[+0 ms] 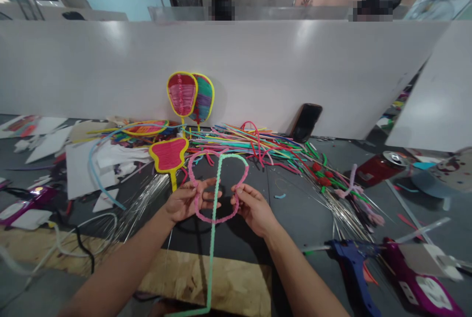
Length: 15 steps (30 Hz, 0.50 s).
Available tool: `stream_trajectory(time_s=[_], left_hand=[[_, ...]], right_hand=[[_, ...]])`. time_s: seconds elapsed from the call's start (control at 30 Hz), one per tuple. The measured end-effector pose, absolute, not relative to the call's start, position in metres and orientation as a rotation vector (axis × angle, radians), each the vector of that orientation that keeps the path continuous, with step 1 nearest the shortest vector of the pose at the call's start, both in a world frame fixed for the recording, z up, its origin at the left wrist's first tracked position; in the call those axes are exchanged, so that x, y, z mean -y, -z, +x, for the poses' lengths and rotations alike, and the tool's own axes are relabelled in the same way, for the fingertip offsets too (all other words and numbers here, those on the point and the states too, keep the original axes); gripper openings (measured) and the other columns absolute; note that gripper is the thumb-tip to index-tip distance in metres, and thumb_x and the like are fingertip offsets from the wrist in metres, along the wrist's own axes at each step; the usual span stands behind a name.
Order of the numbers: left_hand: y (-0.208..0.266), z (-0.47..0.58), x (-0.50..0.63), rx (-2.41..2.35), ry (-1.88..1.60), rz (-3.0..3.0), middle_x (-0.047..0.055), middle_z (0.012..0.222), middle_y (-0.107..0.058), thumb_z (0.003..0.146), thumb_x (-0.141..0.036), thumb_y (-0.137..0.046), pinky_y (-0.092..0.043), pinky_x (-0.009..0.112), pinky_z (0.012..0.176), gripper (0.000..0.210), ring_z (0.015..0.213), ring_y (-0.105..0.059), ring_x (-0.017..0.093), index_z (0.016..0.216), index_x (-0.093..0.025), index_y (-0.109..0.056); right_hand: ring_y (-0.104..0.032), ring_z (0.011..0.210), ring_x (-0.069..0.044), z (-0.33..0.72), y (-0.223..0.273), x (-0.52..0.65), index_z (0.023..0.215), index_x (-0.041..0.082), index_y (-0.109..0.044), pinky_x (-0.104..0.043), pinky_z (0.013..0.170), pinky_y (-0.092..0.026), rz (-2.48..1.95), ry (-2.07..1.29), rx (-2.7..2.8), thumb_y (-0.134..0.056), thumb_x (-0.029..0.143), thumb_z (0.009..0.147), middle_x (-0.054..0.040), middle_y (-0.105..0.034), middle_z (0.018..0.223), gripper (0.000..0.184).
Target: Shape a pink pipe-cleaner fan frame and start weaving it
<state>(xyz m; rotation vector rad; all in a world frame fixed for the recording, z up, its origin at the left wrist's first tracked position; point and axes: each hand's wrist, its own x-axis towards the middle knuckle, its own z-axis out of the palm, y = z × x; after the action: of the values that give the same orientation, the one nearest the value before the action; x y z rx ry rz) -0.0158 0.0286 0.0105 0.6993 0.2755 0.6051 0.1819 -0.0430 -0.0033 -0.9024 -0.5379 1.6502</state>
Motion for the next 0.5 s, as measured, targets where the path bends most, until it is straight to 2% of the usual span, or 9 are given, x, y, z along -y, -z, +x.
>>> stream_trajectory(time_s=[0.13, 0.2, 0.27, 0.33, 0.43, 0.5], left_hand=[[-0.011, -0.014, -0.028, -0.288, -0.637, 0.711, 0.012, 0.130, -0.051, 0.073, -0.022, -0.067, -0.042, 0.054, 0.090, 0.011, 0.103, -0.060, 0.031, 0.076, -0.011, -0.065], [-0.011, -0.012, -0.030, -0.335, -0.649, 0.728, 0.012, 0.125, -0.056, 0.077, -0.027, -0.063, -0.045, 0.050, 0.088, 0.017, 0.101, -0.061, 0.029, 0.087, -0.013, -0.065], [-0.010, -0.010, -0.032, -0.430, -0.687, 0.759, 0.013, 0.113, -0.063, 0.079, -0.031, -0.061, -0.046, 0.046, 0.086, 0.031, 0.097, -0.063, 0.026, 0.107, -0.017, -0.058], [-0.008, -0.008, -0.035, -0.569, -0.800, 0.837, 0.010, 0.098, -0.069, 0.078, -0.032, -0.062, -0.047, 0.041, 0.085, 0.050, 0.091, -0.065, 0.023, 0.124, -0.021, -0.044], [-0.005, -0.007, -0.040, -0.781, -1.053, 1.042, 0.004, 0.084, -0.071, 0.074, -0.028, -0.066, -0.046, 0.036, 0.084, 0.073, 0.084, -0.066, 0.019, 0.136, -0.023, -0.028], [-0.004, -0.008, -0.041, -0.868, -1.168, 1.178, 0.004, 0.084, -0.071, 0.074, -0.027, -0.066, -0.044, 0.034, 0.086, 0.076, 0.085, -0.065, 0.019, 0.138, -0.022, -0.025]], right_hand=[[-0.052, 0.054, -0.008, 0.182, 0.002, 0.043, 0.082, 0.020, -0.066, -0.020, 0.055, -0.041, -0.884, -1.650, 0.533, -0.071, 0.032, 0.070, 0.0014, -0.061, 0.062, 0.018], [-0.051, 0.054, -0.008, 0.183, 0.001, 0.042, 0.082, 0.020, -0.065, -0.020, 0.055, -0.040, -0.868, -1.620, 0.520, -0.071, 0.032, 0.069, 0.0017, -0.061, 0.062, 0.018], [-0.050, 0.053, -0.009, 0.184, 0.000, 0.042, 0.081, 0.021, -0.064, -0.022, 0.055, -0.040, -0.857, -1.571, 0.506, -0.072, 0.031, 0.068, 0.0026, -0.058, 0.060, 0.019], [-0.048, 0.052, -0.009, 0.186, -0.002, 0.041, 0.081, 0.022, -0.063, -0.023, 0.055, -0.040, -0.847, -1.523, 0.496, -0.072, 0.031, 0.067, 0.0035, -0.055, 0.059, 0.019], [-0.043, 0.051, -0.009, 0.188, -0.003, 0.039, 0.080, 0.022, -0.062, -0.024, 0.053, -0.037, -0.817, -1.473, 0.479, -0.071, 0.029, 0.067, 0.0045, -0.050, 0.056, 0.017], [-0.040, 0.050, -0.009, 0.190, -0.003, 0.038, 0.080, 0.023, -0.061, -0.025, 0.052, -0.035, -0.786, -1.452, 0.466, -0.070, 0.029, 0.068, 0.0050, -0.046, 0.056, 0.016]])
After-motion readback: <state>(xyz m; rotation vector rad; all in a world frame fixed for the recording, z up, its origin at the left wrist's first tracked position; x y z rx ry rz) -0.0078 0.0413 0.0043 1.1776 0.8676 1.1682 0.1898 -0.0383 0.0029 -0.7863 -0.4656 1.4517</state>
